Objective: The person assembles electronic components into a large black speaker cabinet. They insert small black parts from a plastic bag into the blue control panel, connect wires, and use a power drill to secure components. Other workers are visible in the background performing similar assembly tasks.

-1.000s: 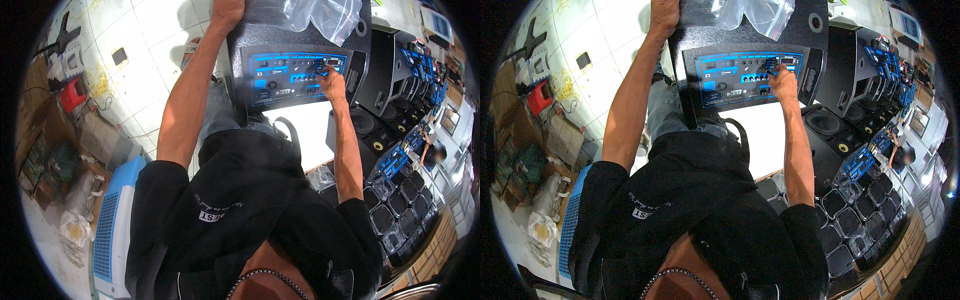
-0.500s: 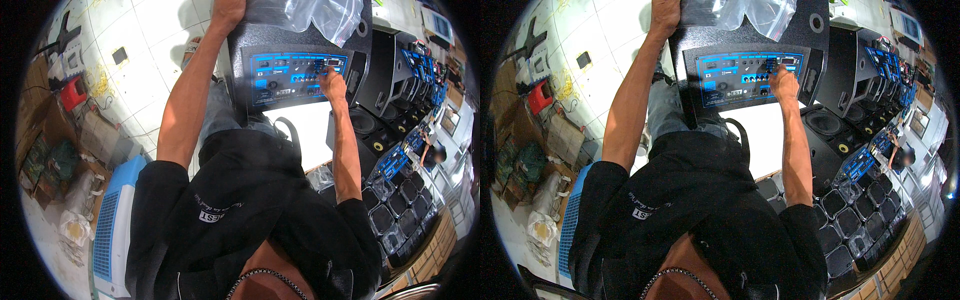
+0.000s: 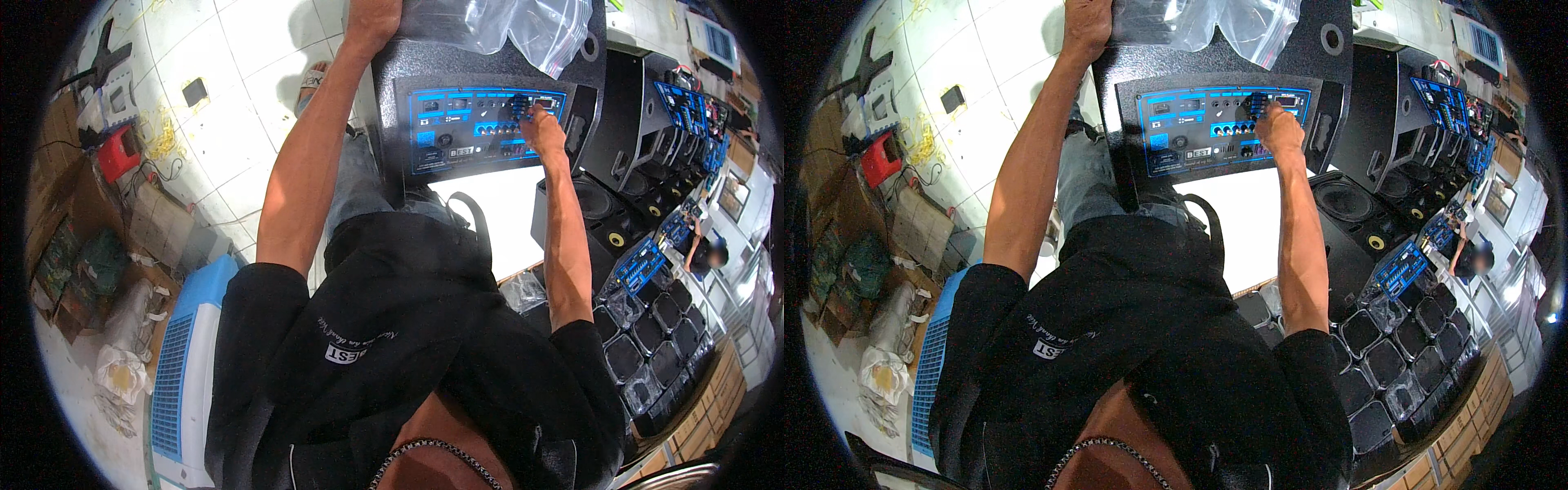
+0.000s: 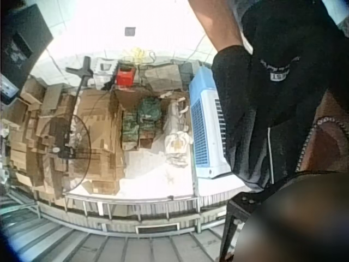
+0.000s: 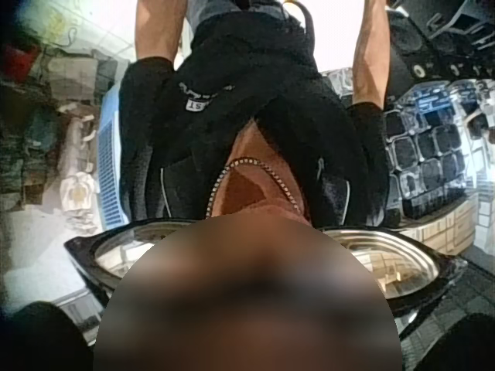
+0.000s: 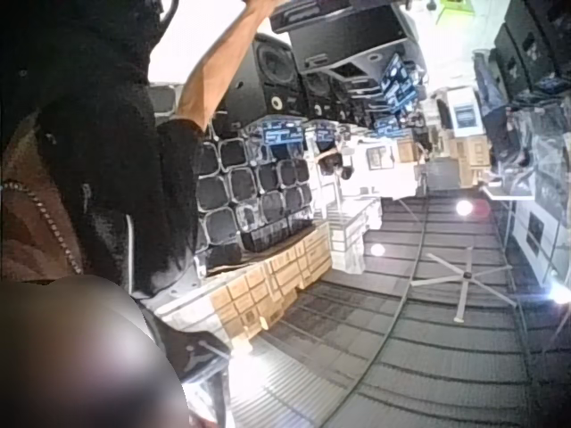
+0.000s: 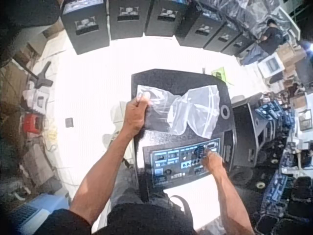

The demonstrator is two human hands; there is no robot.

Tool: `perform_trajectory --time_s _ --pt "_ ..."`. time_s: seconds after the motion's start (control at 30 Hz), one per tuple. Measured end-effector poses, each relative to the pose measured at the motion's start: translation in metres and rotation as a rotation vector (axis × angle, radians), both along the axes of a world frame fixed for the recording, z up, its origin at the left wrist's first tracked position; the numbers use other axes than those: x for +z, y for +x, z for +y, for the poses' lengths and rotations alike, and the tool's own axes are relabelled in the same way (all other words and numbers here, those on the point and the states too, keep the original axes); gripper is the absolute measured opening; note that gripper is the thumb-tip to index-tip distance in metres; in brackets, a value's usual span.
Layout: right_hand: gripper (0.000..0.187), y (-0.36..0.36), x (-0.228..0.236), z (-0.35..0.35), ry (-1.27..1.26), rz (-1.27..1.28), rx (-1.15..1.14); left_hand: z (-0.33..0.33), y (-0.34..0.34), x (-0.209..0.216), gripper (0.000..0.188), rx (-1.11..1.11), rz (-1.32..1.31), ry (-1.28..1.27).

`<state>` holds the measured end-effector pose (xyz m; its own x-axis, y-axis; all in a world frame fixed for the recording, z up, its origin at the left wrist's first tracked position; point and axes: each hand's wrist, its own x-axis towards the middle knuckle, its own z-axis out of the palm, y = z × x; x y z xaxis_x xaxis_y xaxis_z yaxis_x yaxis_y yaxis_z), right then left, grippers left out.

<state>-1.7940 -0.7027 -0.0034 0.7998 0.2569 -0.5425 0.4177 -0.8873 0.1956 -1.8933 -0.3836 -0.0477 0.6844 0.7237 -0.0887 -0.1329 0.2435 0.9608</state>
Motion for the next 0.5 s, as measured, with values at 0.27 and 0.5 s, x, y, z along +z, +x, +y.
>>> perform_trajectory --time_s 0.27,0.5 --pt "0.029 0.017 -0.015 -0.005 0.128 0.137 -0.076 -0.002 0.0 0.0 0.032 0.001 0.024 -0.022" --pt "0.015 0.001 -0.051 0.004 -0.047 -0.048 0.138 0.004 -0.007 0.01 0.046 -0.028 0.219 0.064"
